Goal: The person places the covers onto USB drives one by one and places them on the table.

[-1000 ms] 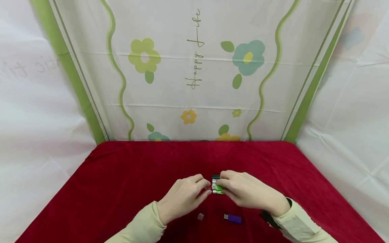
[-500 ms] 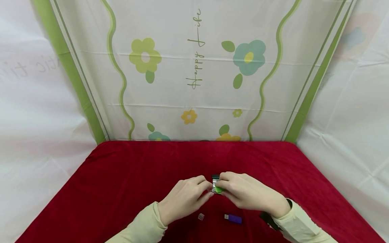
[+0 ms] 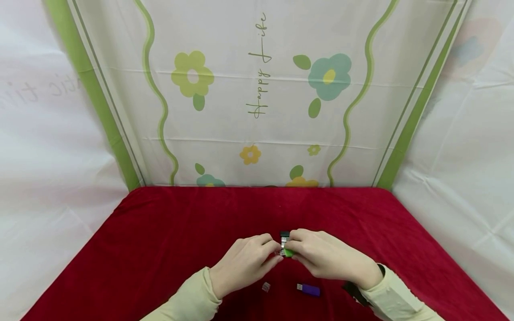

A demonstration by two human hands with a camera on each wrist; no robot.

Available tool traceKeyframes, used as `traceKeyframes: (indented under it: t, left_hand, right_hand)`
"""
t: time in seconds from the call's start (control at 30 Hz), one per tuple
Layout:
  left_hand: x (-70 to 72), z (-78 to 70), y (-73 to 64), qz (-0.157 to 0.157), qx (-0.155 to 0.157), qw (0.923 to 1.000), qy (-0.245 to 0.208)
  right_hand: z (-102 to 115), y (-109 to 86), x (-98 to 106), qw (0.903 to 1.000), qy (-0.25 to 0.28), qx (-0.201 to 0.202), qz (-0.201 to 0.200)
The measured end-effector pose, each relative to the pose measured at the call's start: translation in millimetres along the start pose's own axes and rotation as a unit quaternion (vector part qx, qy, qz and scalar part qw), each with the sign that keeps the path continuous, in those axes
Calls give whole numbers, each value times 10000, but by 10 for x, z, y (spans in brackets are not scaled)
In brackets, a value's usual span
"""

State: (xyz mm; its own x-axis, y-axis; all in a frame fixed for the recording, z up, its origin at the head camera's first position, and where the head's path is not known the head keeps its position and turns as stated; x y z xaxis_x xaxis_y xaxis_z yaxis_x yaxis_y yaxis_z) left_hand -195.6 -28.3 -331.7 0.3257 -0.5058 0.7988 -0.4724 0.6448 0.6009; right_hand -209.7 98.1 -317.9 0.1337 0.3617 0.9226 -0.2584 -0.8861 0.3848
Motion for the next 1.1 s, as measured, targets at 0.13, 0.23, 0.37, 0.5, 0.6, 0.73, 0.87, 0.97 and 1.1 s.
traceKeyframes:
  t: [0.13,0.23,0.37,0.5,0.6,0.73,0.87,0.97,1.1]
  left_hand:
    - [-7,3,0,8,-9,10000,6]
    - [-7,5,1,-1,-27,10000,4]
    - [1,0,5,-20,-57,10000,-8]
    - [5,-4,6,-4,-46,10000,-6]
    - [-2,4,0,21,7,10000,42]
    - [-13,19,-10,23,73,9999,143]
    - [-21,28,-13,6,104,9998,180]
    - [-24,31,-13,-2,94,9998,190]
    - [-28,31,-13,1,61,9997,227]
  right_hand:
    - [4,2,0,10000,-39,-9,17]
    - [10,5,9,10000,-53,14,-6]
    - [19,14,11,10000,-29,39,-20]
    - [21,19,-4,10000,-28,41,29]
    - [19,17,-12,10000,-20,38,42]
    - [17,14,-14,10000,12,35,3]
    - [15,11,-9,10000,54,25,-45]
    - [15,10,0,9999,122,8,-98]
    - [13,8,12,9997,184,-13,-164]
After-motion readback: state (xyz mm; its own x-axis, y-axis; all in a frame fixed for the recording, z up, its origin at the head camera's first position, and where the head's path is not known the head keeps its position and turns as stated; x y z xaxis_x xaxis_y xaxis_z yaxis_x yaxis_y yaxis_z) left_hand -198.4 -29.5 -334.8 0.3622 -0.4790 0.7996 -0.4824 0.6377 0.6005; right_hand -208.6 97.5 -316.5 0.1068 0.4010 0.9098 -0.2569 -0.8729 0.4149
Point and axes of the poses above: each hand's wrist, its own y-axis towards the middle knuckle, its own x-axis out of the back of the hand, z = x × y, the point moved 7 cm from there along y, towards the middle knuckle, and after that the axes turned 2 degrees about y, right-handed, at the moved point
